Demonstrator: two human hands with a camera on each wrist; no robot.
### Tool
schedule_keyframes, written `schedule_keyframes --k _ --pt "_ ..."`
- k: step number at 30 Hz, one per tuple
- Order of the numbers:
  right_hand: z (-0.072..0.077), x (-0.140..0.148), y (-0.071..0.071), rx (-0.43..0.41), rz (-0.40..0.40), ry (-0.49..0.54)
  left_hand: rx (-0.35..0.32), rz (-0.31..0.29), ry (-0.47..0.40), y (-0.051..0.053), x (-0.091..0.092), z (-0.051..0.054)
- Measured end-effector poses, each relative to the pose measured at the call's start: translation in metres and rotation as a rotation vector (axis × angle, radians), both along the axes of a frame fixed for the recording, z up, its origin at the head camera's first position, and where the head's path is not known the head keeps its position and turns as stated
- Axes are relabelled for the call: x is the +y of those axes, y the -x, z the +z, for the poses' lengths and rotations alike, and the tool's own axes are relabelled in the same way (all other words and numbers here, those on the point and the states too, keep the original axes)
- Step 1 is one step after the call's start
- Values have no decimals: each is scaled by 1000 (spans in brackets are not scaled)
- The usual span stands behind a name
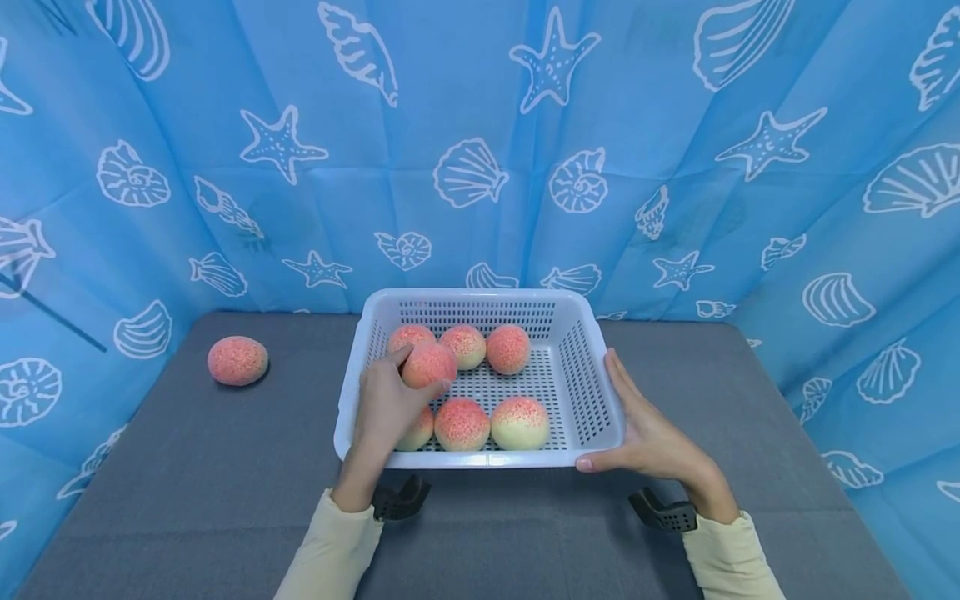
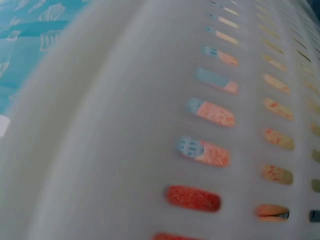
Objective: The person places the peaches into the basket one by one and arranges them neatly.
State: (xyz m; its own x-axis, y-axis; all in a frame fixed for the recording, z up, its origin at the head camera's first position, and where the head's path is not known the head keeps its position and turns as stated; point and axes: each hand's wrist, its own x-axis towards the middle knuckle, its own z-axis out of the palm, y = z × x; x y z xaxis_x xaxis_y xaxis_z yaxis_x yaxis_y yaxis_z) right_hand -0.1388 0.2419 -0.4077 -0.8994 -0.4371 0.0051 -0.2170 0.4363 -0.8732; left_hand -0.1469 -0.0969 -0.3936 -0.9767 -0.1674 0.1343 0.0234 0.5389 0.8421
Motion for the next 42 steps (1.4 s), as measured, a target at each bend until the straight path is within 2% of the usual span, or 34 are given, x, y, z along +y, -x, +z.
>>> schedule_keyframes --k 11,22,30,37,42 --pt "1 0 -1 -4 6 16 -96 -5 124 2 9 -2" --pt "0 -1 -1 -5 -2 7 -90 -9 204 1 8 -6" --pt "-1 -2 -1 -13 -2 16 -105 -18 190 3 6 -7" --pt "-1 -2 0 -4 0 11 -141 -1 140 0 0 2" --pt "-1 -2 -1 -5 -3 7 -121 -6 130 -5 -3 14"
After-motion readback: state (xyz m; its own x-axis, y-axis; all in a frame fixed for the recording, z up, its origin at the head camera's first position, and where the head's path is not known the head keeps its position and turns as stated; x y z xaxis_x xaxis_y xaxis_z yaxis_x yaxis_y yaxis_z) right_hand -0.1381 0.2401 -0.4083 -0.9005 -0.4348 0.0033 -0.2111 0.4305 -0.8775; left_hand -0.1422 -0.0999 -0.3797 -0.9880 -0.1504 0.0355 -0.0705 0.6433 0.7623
